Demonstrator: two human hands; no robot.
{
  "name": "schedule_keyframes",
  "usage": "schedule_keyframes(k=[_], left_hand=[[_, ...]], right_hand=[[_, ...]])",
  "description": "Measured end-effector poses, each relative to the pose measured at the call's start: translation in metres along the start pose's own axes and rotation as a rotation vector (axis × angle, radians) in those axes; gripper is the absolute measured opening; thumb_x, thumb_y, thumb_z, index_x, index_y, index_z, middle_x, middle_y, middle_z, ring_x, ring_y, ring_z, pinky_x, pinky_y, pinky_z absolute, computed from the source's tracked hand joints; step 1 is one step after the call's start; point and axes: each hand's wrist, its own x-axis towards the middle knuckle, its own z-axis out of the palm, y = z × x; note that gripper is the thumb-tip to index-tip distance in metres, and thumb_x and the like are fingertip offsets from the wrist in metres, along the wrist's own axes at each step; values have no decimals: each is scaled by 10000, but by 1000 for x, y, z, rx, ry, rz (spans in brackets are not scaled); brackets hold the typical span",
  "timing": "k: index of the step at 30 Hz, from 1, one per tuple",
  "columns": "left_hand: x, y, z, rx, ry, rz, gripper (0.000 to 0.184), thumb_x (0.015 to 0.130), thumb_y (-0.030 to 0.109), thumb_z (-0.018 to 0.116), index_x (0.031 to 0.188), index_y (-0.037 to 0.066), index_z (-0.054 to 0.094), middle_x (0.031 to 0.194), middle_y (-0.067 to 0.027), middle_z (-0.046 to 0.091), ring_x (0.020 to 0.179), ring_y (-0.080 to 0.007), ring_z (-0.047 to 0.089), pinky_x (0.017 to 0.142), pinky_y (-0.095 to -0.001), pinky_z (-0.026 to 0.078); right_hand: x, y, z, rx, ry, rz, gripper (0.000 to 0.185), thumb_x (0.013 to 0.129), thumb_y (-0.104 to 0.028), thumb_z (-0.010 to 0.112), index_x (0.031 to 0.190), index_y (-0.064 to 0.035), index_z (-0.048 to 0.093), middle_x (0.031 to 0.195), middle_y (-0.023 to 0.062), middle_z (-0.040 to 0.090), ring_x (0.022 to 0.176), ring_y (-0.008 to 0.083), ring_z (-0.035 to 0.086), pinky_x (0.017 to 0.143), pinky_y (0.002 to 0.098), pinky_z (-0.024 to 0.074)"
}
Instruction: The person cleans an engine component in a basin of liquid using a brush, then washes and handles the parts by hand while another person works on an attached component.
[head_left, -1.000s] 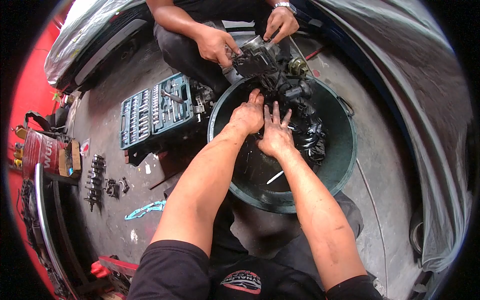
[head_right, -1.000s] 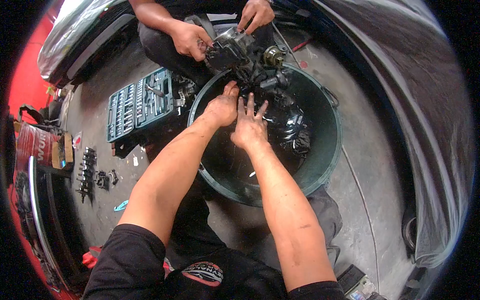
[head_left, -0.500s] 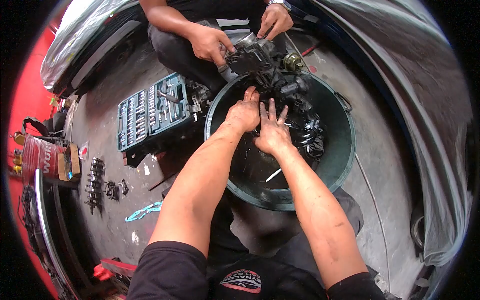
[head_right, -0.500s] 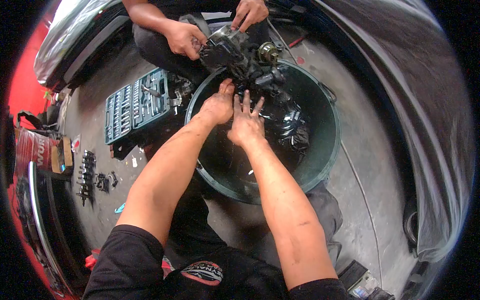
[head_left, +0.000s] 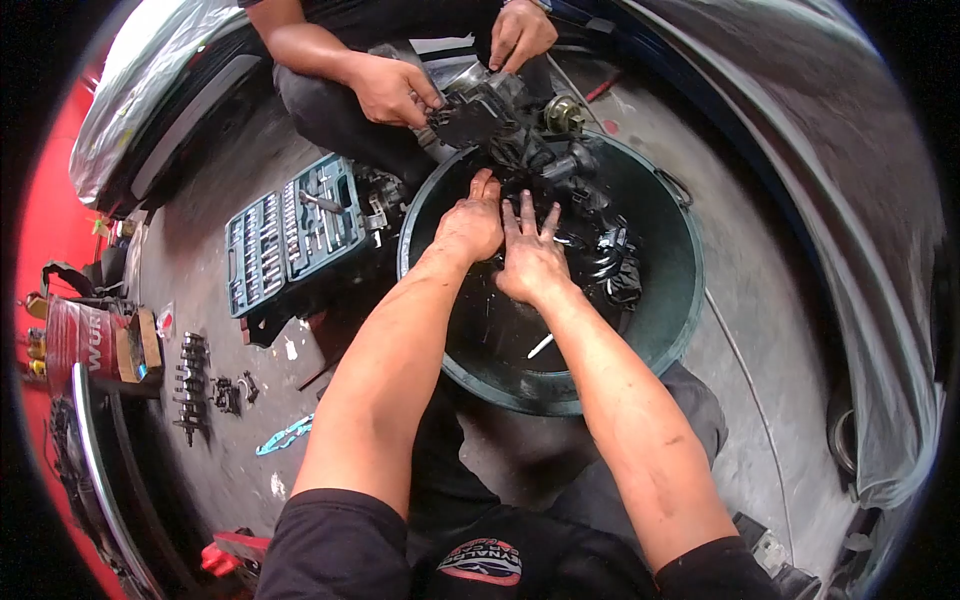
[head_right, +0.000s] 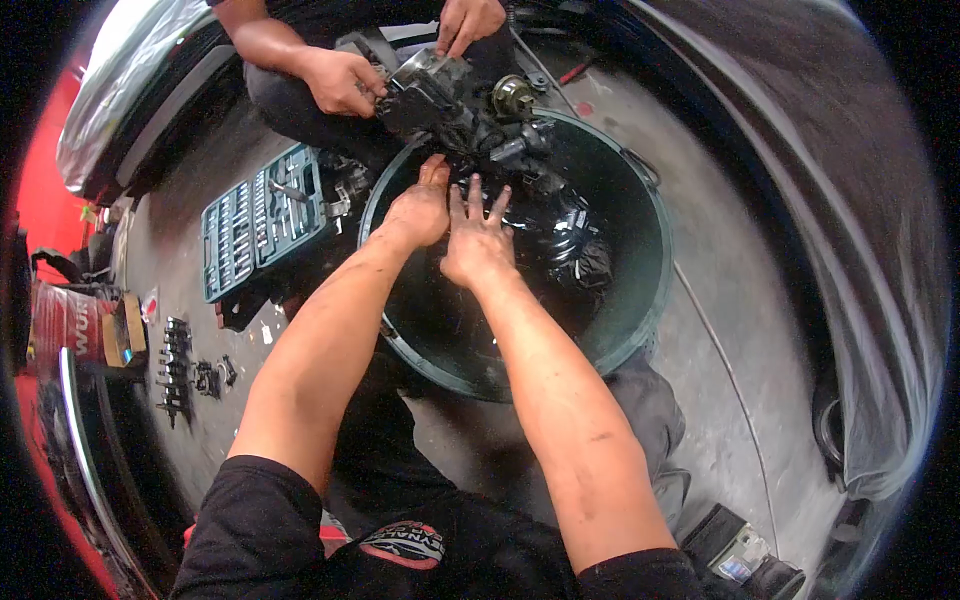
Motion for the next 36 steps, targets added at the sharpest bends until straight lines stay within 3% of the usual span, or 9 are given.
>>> schedule_keyframes(k=[1,5,9,13,16,30,33,36], left_hand=[[-1,1,-1,-3,1,-2,565,968,223,431,1487,26,326,1639,-98,151,1274,-375,533,1066,-456,439],[-4,3,-5,-7,-2,0,565,971,227,430,1489,29,324,1638,-91,156,1285,-369,525,1071,-454,434],[-4,5,-5,2,-2,2,570,965,211,442,1491,27,323,1640,-82,150,1300,-361,513,1073,-449,432],[-3,3,-1,11,6,14,568,960,199,450,1488,25,330,1637,-90,150,1299,-359,513,1074,-447,431],[-1,2,0,15,19,27,562,957,193,455,1476,14,337,1633,-100,157,1273,-371,531,1061,-454,439],[2,-3,4,27,23,56,542,974,198,423,1461,-17,320,1622,-120,146,1209,-406,563,1013,-483,459],[1,-3,5,38,35,61,531,976,202,422,1453,-11,328,1619,-124,149,1189,-410,575,996,-488,468],[0,-2,3,45,31,57,530,977,203,422,1454,-6,327,1618,-124,148,1185,-410,577,989,-490,472]], right_hand=[[-1,0,0,24,4,5,1018,742,-156,725,1586,-145,156,1662,130,19,1480,518,9,1121,605,349],[1,3,1,-34,-14,3,1093,736,-279,803,1587,-142,131,1658,144,14,1472,530,19,1117,603,358],[-1,6,-2,-21,-16,-11,1097,727,-275,817,1586,-150,147,1660,132,6,1478,515,32,1107,618,364],[-7,6,-10,50,-32,-16,975,758,-166,729,1580,-152,206,1664,119,33,1485,507,24,1132,607,326],[-2,6,-4,-21,-26,1,1069,744,-263,807,1586,-161,158,1663,116,19,1483,501,53,1115,598,362],[0,6,0,-15,-13,4,1060,746,-264,798,1585,-148,160,1661,128,22,1480,510,47,1126,582,357],[-4,6,-1,40,32,-21,901,780,-145,671,1570,-132,239,1653,149,83,1474,527,67,1113,607,352],[-3,6,0,48,31,-20,903,776,-157,683,1567,-130,248,1653,149,84,1474,527,71,1113,609,351]])
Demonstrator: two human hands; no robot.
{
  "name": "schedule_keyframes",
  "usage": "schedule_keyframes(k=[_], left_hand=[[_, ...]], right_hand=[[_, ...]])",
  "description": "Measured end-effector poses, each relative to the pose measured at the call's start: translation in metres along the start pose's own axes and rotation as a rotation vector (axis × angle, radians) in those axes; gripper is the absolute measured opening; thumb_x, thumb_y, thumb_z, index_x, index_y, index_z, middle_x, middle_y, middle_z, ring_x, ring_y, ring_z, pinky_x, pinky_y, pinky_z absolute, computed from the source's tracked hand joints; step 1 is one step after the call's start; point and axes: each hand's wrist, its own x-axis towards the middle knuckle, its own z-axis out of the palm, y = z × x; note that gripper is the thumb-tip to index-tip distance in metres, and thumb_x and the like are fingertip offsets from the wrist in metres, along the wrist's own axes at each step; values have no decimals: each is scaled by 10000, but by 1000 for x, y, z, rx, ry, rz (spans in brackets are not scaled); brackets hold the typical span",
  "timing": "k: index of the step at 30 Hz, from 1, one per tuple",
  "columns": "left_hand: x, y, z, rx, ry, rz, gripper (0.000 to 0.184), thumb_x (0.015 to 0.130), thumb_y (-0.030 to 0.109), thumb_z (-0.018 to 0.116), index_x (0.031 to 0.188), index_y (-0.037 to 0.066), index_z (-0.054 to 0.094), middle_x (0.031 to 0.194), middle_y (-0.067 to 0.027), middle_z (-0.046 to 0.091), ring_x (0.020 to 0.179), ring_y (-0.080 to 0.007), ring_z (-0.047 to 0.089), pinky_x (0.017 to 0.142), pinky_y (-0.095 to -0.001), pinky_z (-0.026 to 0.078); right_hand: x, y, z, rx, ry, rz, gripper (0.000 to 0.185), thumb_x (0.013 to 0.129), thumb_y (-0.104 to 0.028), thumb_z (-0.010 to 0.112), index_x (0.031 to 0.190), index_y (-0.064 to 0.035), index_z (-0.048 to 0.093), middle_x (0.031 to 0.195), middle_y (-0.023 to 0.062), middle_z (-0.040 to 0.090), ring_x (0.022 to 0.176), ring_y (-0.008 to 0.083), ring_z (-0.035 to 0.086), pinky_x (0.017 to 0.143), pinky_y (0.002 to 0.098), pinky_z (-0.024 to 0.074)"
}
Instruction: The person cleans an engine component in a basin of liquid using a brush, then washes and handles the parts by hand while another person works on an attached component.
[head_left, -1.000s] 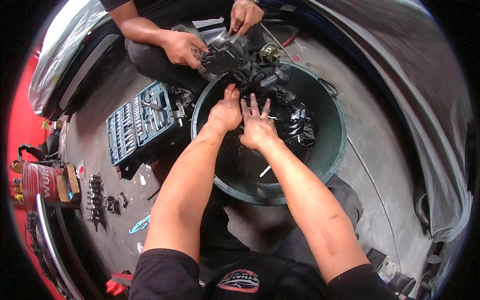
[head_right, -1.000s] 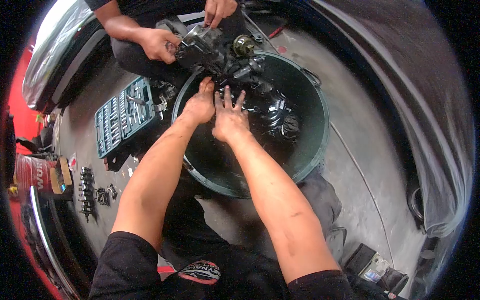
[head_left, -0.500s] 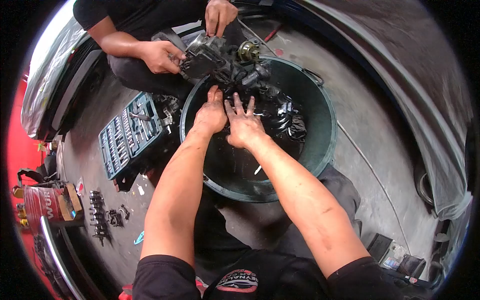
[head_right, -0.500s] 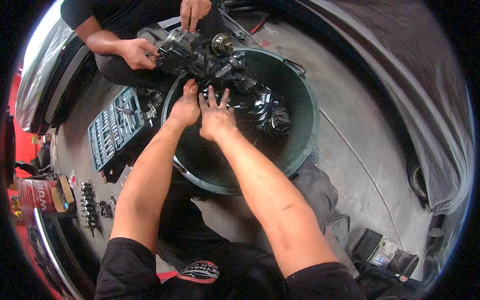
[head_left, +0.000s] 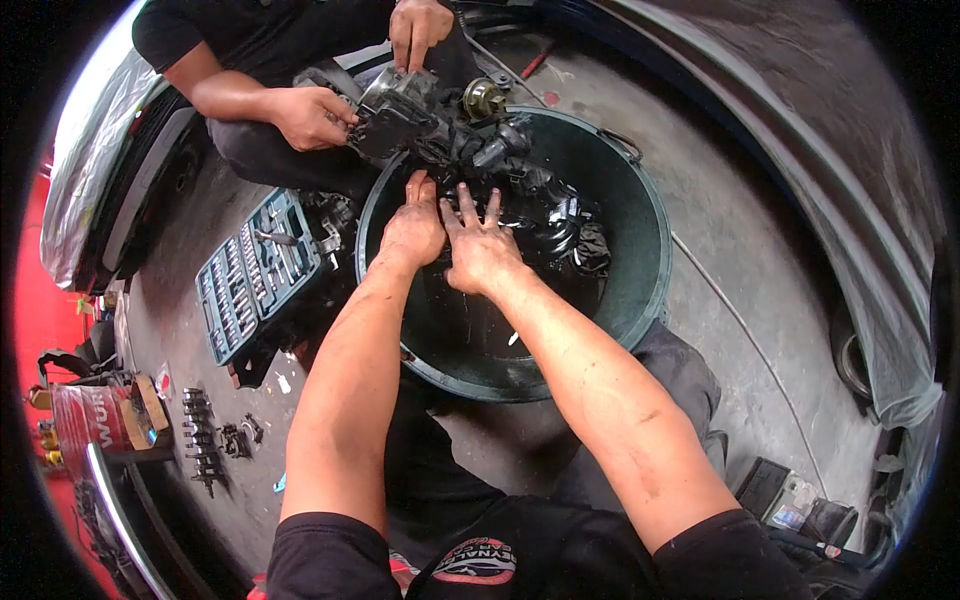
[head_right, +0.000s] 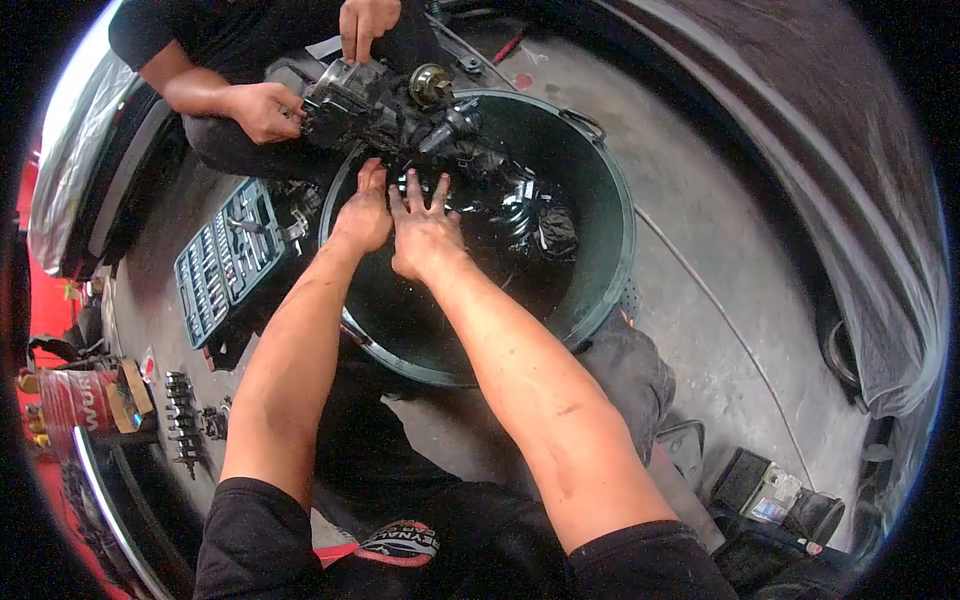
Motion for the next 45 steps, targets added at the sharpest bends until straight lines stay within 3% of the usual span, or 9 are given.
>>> schedule_keyframes(k=[18,27,30,35,38,45], left_hand=[[3,-7,8,2,33,39,545,979,200,430,1463,-15,305,1616,-127,149,1192,-416,570,989,-495,469],[2,-6,6,-21,25,38,541,975,206,434,1456,-13,318,1619,-149,149,1209,-413,557,989,-492,468],[3,-6,6,-17,17,23,557,968,198,443,1468,-18,326,1627,-131,147,1226,-401,556,1038,-459,455],[2,-2,2,-4,-24,-11,560,969,196,431,1480,-8,328,1635,-114,130,1241,-396,548,1053,-450,446],[0,1,-2,-13,-41,-27,567,965,202,442,1483,1,327,1637,-104,132,1246,-390,547,1055,-452,445],[-1,1,-1,-38,-9,-9,548,966,200,435,1462,-15,345,1627,-121,149,1241,-396,548,1044,-464,449]], right_hand=[[0,0,-6,-27,-60,8,969,764,-218,732,1577,-136,212,1659,138,58,1480,512,69,1131,582,343],[-1,1,1,3,-7,-1,957,743,-172,721,1569,-135,240,1655,145,74,1473,529,69,1119,594,355],[0,-1,-3,-43,-61,13,1057,744,-272,806,1581,-136,175,1658,140,26,1476,519,44,1136,560,356],[0,-1,-5,-43,-67,7,1075,736,-276,815,1583,-137,168,1657,145,31,1473,526,51,1126,573,362],[0,1,-2,8,-34,-7,993,724,-195,757,1568,-134,238,1656,144,67,1473,532,50,1114,615,352],[0,-1,-5,-17,-59,6,1012,736,-214,767,1575,-133,206,1658,143,32,1475,527,29,1122,604,349]])
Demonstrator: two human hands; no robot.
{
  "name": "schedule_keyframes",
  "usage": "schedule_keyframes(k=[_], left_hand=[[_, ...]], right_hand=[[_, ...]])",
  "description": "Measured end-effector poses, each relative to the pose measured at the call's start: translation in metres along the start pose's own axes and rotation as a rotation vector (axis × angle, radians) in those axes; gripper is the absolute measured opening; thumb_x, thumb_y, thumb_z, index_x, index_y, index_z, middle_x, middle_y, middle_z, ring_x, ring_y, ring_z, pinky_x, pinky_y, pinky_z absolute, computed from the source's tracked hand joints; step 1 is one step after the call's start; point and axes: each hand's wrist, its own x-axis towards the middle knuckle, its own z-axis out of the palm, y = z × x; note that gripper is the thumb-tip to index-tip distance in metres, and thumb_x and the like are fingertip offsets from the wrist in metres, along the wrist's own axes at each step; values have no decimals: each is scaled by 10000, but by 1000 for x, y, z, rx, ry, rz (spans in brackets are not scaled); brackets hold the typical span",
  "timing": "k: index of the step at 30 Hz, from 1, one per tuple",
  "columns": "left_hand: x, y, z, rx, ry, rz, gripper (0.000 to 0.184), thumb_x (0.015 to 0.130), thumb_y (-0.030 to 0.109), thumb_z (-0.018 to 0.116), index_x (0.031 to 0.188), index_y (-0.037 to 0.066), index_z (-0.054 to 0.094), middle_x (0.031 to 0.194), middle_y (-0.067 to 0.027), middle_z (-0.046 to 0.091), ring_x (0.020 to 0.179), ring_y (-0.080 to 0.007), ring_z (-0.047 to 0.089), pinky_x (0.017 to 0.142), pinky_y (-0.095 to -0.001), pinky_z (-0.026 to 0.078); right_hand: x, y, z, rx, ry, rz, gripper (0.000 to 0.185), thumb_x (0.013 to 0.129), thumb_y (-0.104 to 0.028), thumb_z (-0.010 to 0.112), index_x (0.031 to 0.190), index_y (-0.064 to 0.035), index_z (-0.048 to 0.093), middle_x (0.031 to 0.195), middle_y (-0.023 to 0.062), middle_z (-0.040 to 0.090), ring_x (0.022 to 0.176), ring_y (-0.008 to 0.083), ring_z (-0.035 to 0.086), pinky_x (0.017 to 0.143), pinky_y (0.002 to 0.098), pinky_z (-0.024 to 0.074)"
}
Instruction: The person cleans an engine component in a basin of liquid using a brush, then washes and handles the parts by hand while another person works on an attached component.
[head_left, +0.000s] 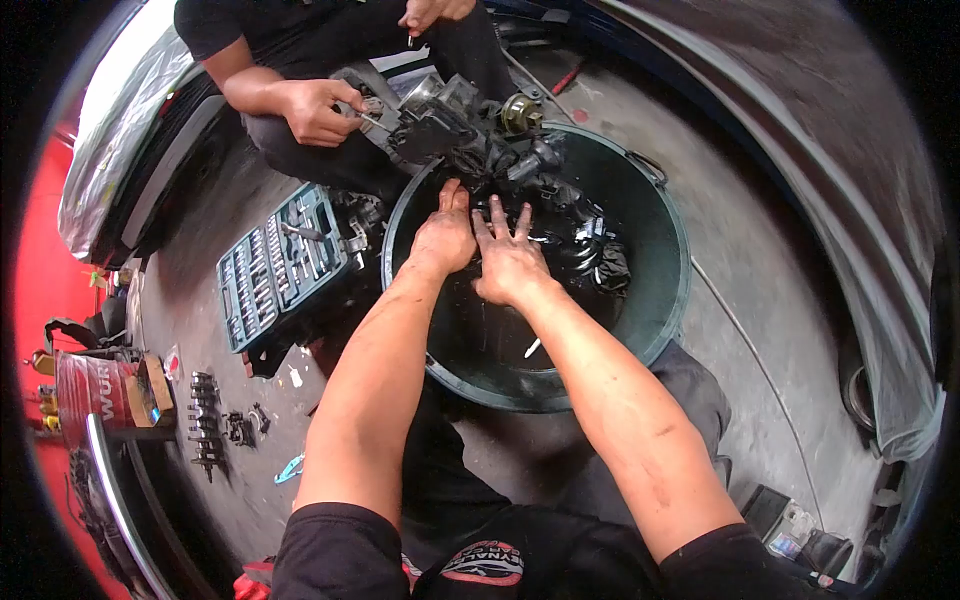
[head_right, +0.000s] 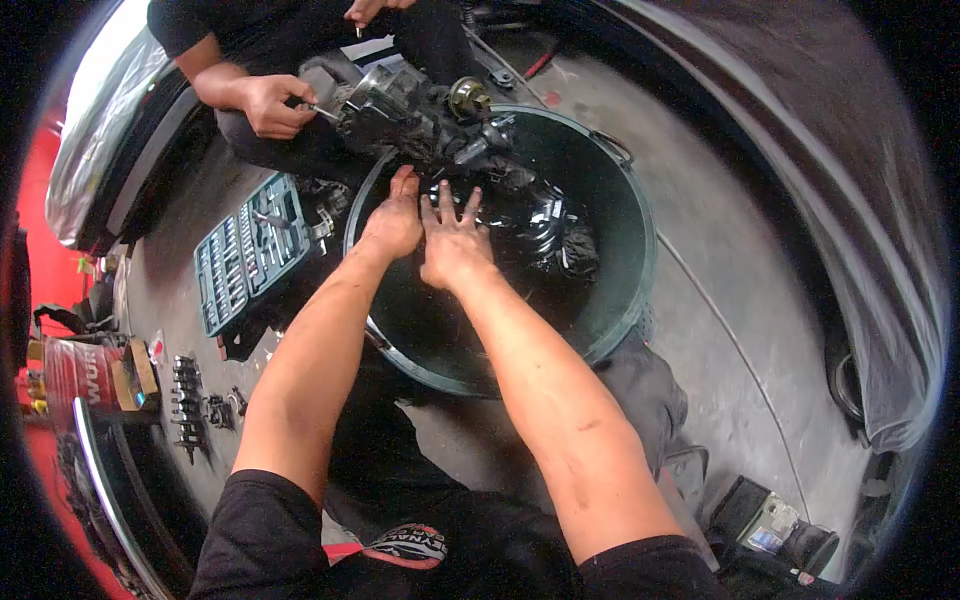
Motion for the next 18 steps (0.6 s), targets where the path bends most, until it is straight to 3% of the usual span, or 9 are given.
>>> schedule_keyframes(k=[2,5,18], left_hand=[[2,-5,4,8,6,6,556,970,217,438,1471,-1,336,1629,-120,152,1261,-391,536,1058,-459,443],[-1,-1,0,-11,-4,-11,553,974,224,433,1473,5,339,1631,-122,156,1278,-390,522,1066,-461,436],[-1,-3,2,-48,18,1,540,964,224,463,1452,8,377,1618,-148,192,1259,-388,543,1053,-452,453]], right_hand=[[0,-1,-1,-33,-12,10,1055,735,-267,806,1578,-129,186,1656,155,18,1473,526,42,1125,585,357],[-2,-1,-2,20,1,-8,999,739,-191,750,1575,-133,206,1660,138,35,1474,530,19,1120,616,343],[5,-1,5,-102,2,-10,1068,749,-291,795,1588,-161,146,1658,141,8,1462,553,19,1120,570,372]])
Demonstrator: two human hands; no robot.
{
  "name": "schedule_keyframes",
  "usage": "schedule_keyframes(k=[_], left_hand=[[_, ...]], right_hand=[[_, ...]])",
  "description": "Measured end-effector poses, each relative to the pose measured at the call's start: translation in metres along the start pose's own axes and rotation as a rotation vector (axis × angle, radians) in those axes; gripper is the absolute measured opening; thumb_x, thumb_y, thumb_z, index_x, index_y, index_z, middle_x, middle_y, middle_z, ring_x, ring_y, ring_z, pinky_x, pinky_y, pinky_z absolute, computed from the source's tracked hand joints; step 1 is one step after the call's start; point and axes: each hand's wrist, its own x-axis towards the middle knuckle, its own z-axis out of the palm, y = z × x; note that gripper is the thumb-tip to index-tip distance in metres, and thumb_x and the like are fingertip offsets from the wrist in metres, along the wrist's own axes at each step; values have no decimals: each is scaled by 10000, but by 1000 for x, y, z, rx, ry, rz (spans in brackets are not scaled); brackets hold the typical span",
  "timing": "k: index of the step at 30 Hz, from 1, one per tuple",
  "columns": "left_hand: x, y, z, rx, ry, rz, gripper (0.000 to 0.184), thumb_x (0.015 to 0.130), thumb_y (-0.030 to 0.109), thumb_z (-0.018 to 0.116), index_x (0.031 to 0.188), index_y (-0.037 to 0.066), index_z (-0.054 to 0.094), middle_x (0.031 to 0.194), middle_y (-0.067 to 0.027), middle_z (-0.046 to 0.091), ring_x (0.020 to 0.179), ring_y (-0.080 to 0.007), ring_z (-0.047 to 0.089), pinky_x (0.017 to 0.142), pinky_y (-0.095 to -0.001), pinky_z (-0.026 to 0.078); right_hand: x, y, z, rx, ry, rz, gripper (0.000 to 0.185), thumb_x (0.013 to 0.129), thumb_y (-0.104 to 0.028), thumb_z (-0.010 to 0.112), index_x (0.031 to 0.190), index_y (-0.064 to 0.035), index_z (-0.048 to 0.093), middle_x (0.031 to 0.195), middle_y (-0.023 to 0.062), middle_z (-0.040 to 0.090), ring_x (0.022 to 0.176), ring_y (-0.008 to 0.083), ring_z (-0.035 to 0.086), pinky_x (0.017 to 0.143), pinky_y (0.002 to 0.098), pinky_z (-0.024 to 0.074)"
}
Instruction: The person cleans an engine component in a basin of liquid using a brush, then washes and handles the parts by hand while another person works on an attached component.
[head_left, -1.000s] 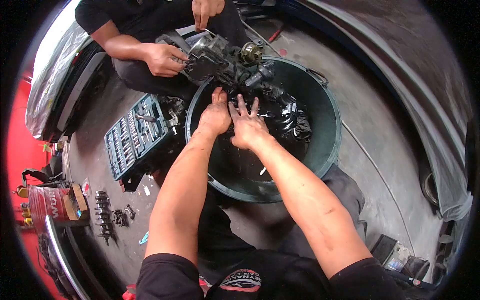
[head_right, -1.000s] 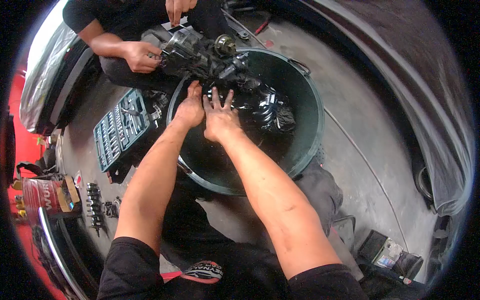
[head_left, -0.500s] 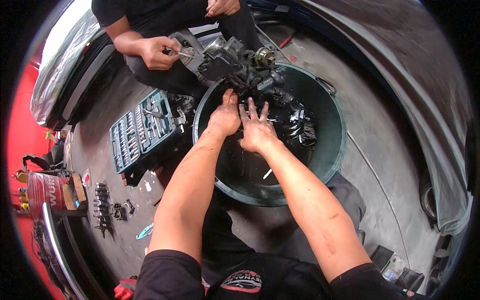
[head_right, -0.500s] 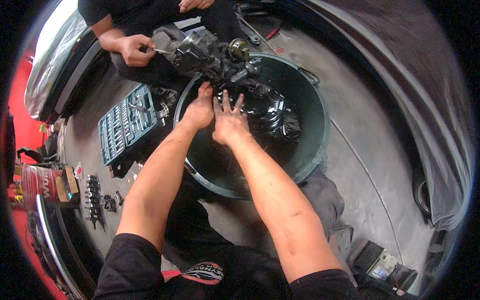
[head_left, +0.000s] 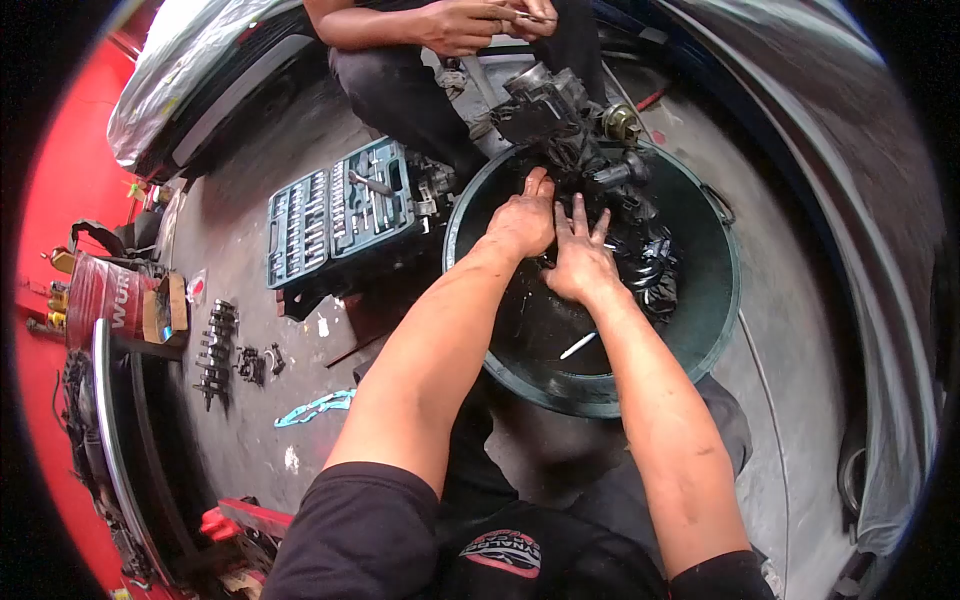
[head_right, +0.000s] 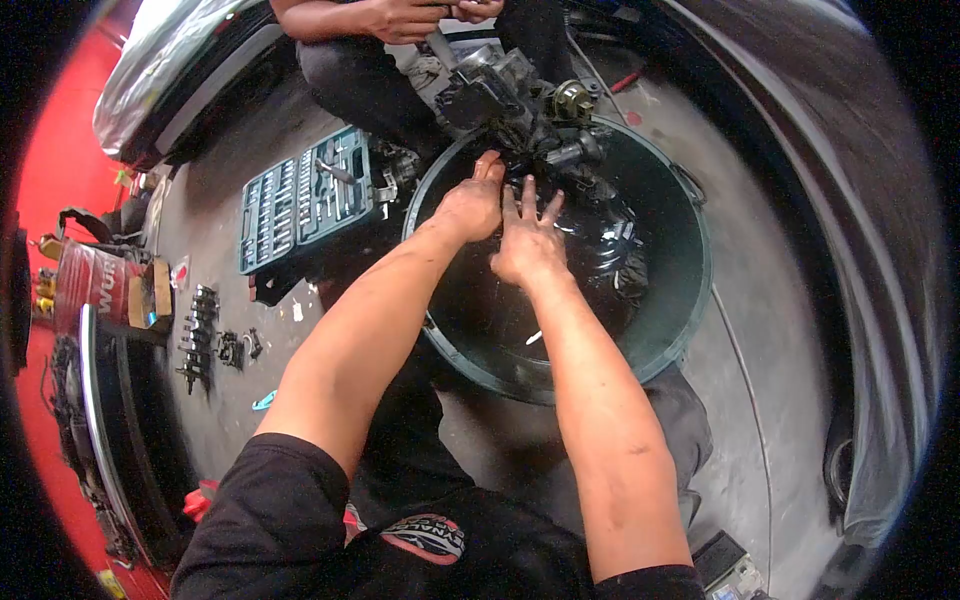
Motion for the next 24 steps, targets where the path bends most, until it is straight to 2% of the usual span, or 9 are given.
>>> schedule_keyframes(k=[3,6,12,16,19,24], left_hand=[[0,-2,3,4,33,20,539,962,221,465,1447,2,380,1615,-155,200,1253,-391,547,1049,-452,456],[0,-3,4,11,38,17,534,961,218,462,1443,0,385,1613,-161,206,1248,-394,550,1047,-450,457],[-1,0,-2,-6,-4,11,520,973,201,442,1437,-24,377,1615,-175,188,1238,-385,556,1044,-451,450],[-3,3,-5,13,-26,1,519,979,198,430,1437,-39,369,1617,-183,173,1246,-378,548,1047,-450,445],[-2,2,-1,2,2,5,519,961,202,456,1435,0,395,1619,-158,193,1225,-394,566,1036,-450,466],[1,-2,4,8,14,14,526,963,208,455,1442,2,386,1625,-155,173,1248,-391,550,1046,-443,460]], right_hand=[[-1,-3,-4,9,-24,15,1095,735,-293,810,1586,-135,139,1655,146,26,1457,556,6,1151,548,344],[0,-1,-1,-6,-18,10,1072,747,-297,799,1588,-163,147,1657,145,8,1464,549,20,1117,559,382],[1,-1,1,-19,0,6,1074,745,-298,803,1587,-162,151,1658,142,13,1464,549,25,1110,557,391],[-1,-1,-3,2,-20,14,1086,744,-300,801,1587,-144,134,1658,137,4,1461,551,-3,1137,565,355],[-1,-2,-4,8,-32,20,1088,743,-303,802,1587,-145,133,1658,133,3,1462,549,-1,1134,571,356],[-2,-2,-4,10,-30,22,1098,738,-302,806,1588,-147,128,1659,128,-6,1466,540,-9,1133,577,355]])
